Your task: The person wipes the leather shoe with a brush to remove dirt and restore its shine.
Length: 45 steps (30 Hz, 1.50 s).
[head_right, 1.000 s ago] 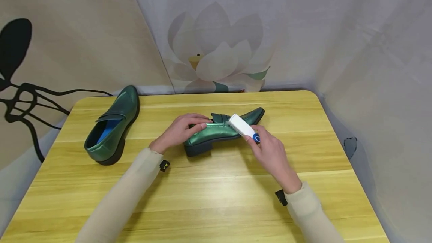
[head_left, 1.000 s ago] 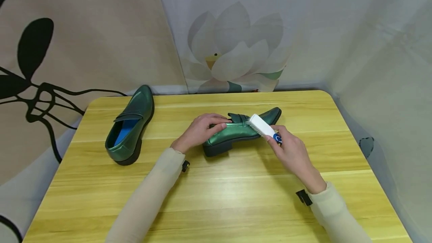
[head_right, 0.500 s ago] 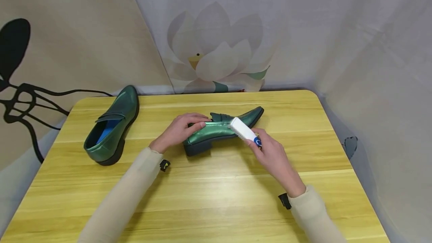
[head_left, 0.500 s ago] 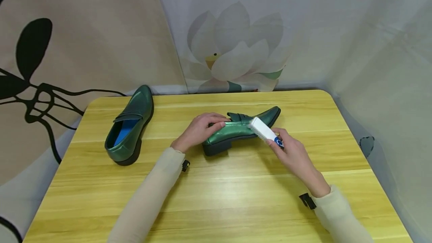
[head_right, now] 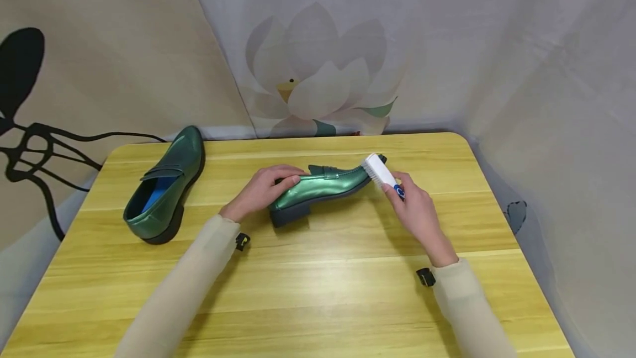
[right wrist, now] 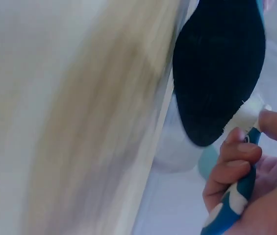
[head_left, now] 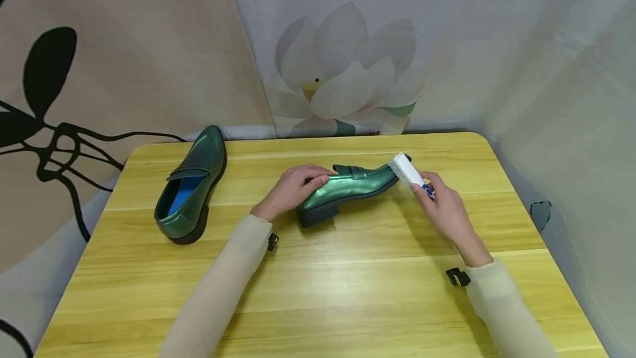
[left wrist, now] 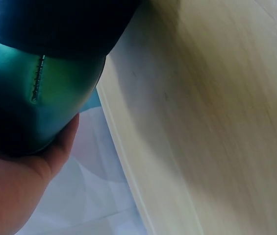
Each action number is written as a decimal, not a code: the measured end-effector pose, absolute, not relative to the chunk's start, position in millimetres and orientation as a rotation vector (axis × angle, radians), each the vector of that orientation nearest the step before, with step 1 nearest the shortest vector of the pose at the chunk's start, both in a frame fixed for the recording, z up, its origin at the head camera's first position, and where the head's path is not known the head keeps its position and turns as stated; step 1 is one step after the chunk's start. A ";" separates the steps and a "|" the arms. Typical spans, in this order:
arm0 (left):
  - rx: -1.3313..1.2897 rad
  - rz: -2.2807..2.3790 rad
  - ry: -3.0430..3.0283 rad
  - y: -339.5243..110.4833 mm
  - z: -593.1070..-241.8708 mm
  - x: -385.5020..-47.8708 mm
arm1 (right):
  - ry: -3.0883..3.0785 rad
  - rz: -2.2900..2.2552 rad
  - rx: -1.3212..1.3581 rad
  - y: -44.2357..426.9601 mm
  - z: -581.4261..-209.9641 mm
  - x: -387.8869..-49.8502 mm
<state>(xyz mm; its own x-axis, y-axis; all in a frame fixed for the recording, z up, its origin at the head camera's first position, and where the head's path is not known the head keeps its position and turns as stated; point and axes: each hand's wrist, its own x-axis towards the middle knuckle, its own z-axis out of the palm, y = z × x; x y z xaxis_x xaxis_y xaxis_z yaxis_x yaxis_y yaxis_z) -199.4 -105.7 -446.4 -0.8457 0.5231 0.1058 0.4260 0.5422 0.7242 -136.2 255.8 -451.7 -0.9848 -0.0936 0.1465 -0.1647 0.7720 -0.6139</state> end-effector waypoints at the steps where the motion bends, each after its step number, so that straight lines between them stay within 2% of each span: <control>1: 0.825 1.195 2.647 -105.7 -446.6 -200.0 | -2.856 1.003 0.188 259.2 -451.2 -140.8; 14: 0.832 1.214 2.644 -106.8 -448.3 -201.3 | -2.929 0.974 0.082 289.9 -456.5 -186.6; 18: 0.817 1.206 2.645 -106.7 -448.7 -201.7 | -2.911 0.926 0.112 285.9 -452.4 -178.9; 31: 0.847 1.217 2.643 -107.8 -447.7 -201.8 | -2.800 0.776 0.413 246.1 -438.1 -122.3; 36: 0.864 1.210 2.637 -106.1 -448.3 -201.2 | -2.814 0.776 0.357 252.3 -438.1 -126.2; 45: 0.867 1.163 2.653 -104.4 -444.6 -197.2 | -2.908 0.784 0.200 275.6 -434.5 -158.9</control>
<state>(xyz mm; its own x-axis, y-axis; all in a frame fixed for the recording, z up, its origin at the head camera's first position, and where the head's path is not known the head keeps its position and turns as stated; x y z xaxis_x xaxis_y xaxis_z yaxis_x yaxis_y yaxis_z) -197.2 -104.4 -444.6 -0.8292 0.5467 0.1162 0.4559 0.5415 0.7063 -158.9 275.6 -434.5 -0.9837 -0.0952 0.1528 -0.1591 0.8568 -0.4905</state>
